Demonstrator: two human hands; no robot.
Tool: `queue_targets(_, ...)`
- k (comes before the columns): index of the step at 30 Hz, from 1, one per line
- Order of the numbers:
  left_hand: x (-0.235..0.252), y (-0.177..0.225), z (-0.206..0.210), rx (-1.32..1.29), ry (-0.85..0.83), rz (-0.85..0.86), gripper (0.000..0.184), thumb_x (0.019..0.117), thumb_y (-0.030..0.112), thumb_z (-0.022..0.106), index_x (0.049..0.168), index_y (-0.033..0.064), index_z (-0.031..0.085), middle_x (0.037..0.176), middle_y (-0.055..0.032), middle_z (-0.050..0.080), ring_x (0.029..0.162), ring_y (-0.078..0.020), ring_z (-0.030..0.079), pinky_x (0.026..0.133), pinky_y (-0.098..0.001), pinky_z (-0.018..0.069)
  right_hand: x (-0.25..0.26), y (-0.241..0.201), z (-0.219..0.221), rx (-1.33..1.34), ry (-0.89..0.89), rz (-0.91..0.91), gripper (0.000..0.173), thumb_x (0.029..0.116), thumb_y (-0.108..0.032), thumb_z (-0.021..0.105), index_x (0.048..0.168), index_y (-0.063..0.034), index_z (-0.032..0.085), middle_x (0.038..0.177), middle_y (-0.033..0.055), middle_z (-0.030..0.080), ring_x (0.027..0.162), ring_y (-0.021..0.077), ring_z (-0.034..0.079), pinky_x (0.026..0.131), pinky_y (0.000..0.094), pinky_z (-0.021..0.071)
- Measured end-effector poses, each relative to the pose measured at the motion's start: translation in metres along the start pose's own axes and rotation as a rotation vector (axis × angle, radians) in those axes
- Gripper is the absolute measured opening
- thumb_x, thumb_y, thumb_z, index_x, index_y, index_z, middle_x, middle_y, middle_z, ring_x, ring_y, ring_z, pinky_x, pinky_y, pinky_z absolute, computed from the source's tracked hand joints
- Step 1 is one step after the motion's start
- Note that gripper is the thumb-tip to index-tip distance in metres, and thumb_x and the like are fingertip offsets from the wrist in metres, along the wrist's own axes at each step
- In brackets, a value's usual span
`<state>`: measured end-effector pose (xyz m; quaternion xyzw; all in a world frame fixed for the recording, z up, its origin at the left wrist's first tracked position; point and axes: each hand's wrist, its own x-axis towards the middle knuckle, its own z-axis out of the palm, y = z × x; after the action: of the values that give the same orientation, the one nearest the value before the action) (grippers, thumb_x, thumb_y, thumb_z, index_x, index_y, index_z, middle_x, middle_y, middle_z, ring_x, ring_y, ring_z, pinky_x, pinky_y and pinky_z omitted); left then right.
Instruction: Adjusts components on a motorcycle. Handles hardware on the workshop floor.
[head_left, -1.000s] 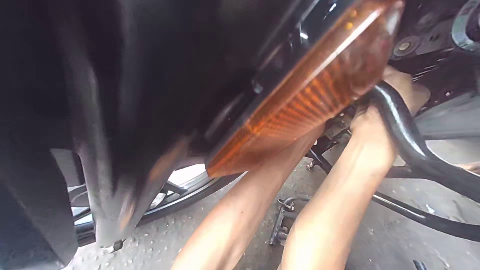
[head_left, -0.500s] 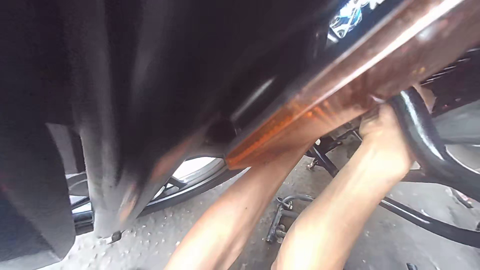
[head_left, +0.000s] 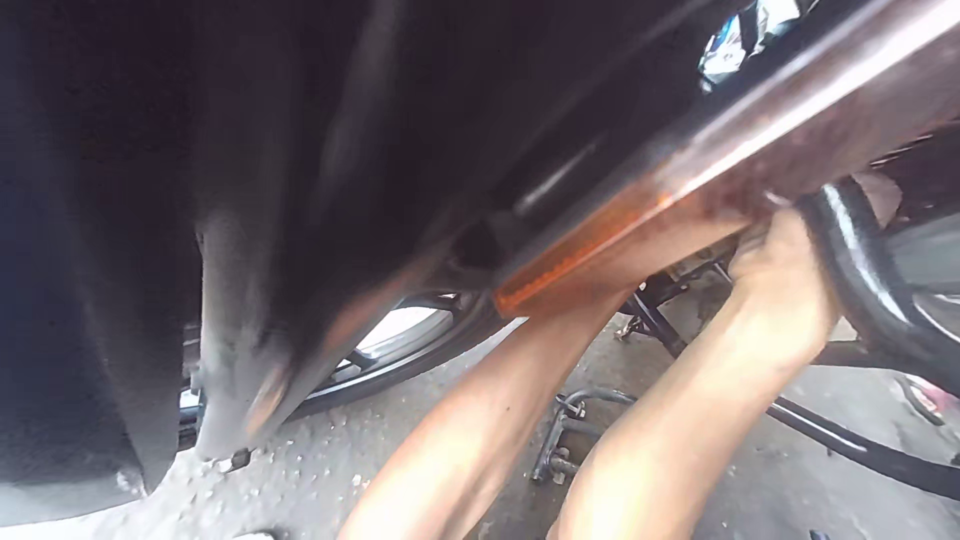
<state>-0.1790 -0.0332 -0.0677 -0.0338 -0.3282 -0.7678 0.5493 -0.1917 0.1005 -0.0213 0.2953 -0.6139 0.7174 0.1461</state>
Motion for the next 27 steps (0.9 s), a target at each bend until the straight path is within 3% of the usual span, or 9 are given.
queue_targets(4, -0.002, 0.001, 0.001, -0.021, -0.011, -0.026, 0.042, 0.0943, -0.003, 0.042, 0.132, -0.0014, 0.059, 0.122, -0.02, 0.068, 0.108, -0.0294, 0.07, 0.089, -0.0455, 0.0612, -0.005, -0.024, 0.022, -0.185, 0.215, 0.01, 0.016, 0.0916, -0.023, 0.078, 0.097, -0.0093, 0.071, 0.083, 0.0031, 0.071, 0.067, 0.0156, 0.068, 0.056, 0.0323, 0.059)
queue_targets(6, -0.004, 0.004, 0.002, -0.033, -0.006, -0.037, 0.042, 0.0938, -0.004, 0.042, 0.132, -0.0015, 0.059, 0.122, -0.0204, 0.067, 0.108, -0.03, 0.07, 0.089, -0.0461, 0.0616, 0.004, -0.009, 0.011, -0.128, 0.147, -0.219, 0.018, 0.0884, -0.018, 0.081, 0.092, -0.0022, 0.072, 0.079, 0.0059, 0.072, 0.064, 0.0171, 0.069, 0.053, 0.0338, 0.0599)
queue_targets(8, -0.005, 0.008, 0.003, -0.025, 0.005, -0.063, 0.042, 0.093, -0.004, 0.043, 0.132, -0.0008, 0.06, 0.122, -0.0194, 0.068, 0.108, -0.0294, 0.07, 0.087, -0.0462, 0.0621, -0.003, -0.014, 0.011, -0.085, 0.023, -0.371, 0.014, 0.0914, -0.011, 0.076, 0.095, 0.0013, 0.071, 0.08, 0.0053, 0.073, 0.065, 0.0147, 0.07, 0.054, 0.0316, 0.0608)
queue_targets(10, -0.006, 0.01, 0.001, -0.006, -0.011, -0.07, 0.043, 0.0925, -0.003, 0.042, 0.132, -0.0002, 0.059, 0.122, -0.0182, 0.067, 0.108, -0.0279, 0.069, 0.087, -0.0448, 0.0611, -0.04, -0.062, 0.044, -0.167, 0.099, -0.257, 0.007, 0.0932, -0.003, 0.068, 0.088, -0.0071, 0.064, 0.073, -0.0068, 0.067, 0.062, 0.0013, 0.064, 0.057, 0.0201, 0.0565)
queue_targets(12, -0.005, 0.013, -0.002, 0.003, -0.022, -0.054, 0.042, 0.0929, -0.003, 0.043, 0.131, -0.0006, 0.061, 0.122, -0.018, 0.068, 0.108, -0.0276, 0.07, 0.088, -0.0442, 0.0607, -0.061, -0.1, 0.072, -0.264, 0.227, -0.098, 0.019, 0.0924, 0.002, 0.065, 0.08, -0.0107, 0.059, 0.062, -0.0117, 0.058, 0.053, -0.0049, 0.055, 0.053, 0.0138, 0.0508)
queue_targets(17, -0.004, 0.021, -0.008, 0.052, 0.019, -0.063, 0.033, 0.092, 0.0, 0.048, 0.12, -0.0033, 0.065, 0.112, -0.0208, 0.07, 0.096, -0.0316, 0.073, 0.082, -0.048, 0.0633, -0.038, -0.064, 0.05, -0.177, 0.183, -0.088, 0.006, 0.0925, -0.011, 0.071, 0.088, -0.0088, 0.068, 0.069, -0.0044, 0.065, 0.053, 0.0053, 0.058, 0.047, 0.0219, 0.05)
queue_targets(19, -0.009, 0.04, -0.009, 0.08, -0.017, -0.091, 0.033, 0.0932, 0.0, 0.051, 0.123, -0.0042, 0.065, 0.114, -0.021, 0.069, 0.097, -0.0291, 0.071, 0.083, -0.0449, 0.0622, -0.039, -0.062, 0.05, -0.175, 0.182, -0.075, 0.005, 0.0949, -0.012, 0.07, 0.091, -0.0085, 0.068, 0.071, -0.0052, 0.066, 0.056, 0.0045, 0.06, 0.05, 0.022, 0.0527)
queue_targets(22, -0.023, 0.103, 0.017, 0.128, 0.061, -0.311, 0.033, 0.0918, -0.007, 0.056, 0.123, -0.0017, 0.066, 0.113, -0.0149, 0.069, 0.102, -0.0197, 0.068, 0.089, -0.0371, 0.0573, -0.038, -0.061, 0.049, -0.19, 0.21, -0.087, 0.006, 0.0956, -0.011, 0.069, 0.094, -0.0055, 0.069, 0.074, -0.0044, 0.069, 0.064, 0.0044, 0.066, 0.06, 0.024, 0.0585)
queue_targets(27, -0.034, 0.116, 0.016, 0.208, -0.061, -0.281, 0.032, 0.0971, 0.0, 0.047, 0.127, 0.0026, 0.057, 0.11, -0.0101, 0.065, 0.096, -0.0152, 0.064, 0.084, -0.0374, 0.0557, -0.047, -0.073, 0.063, -0.174, 0.273, -0.075, 0.004, 0.0919, -0.007, 0.072, 0.091, -0.0042, 0.069, 0.075, -0.0041, 0.068, 0.067, 0.0018, 0.064, 0.066, 0.0219, 0.0571)
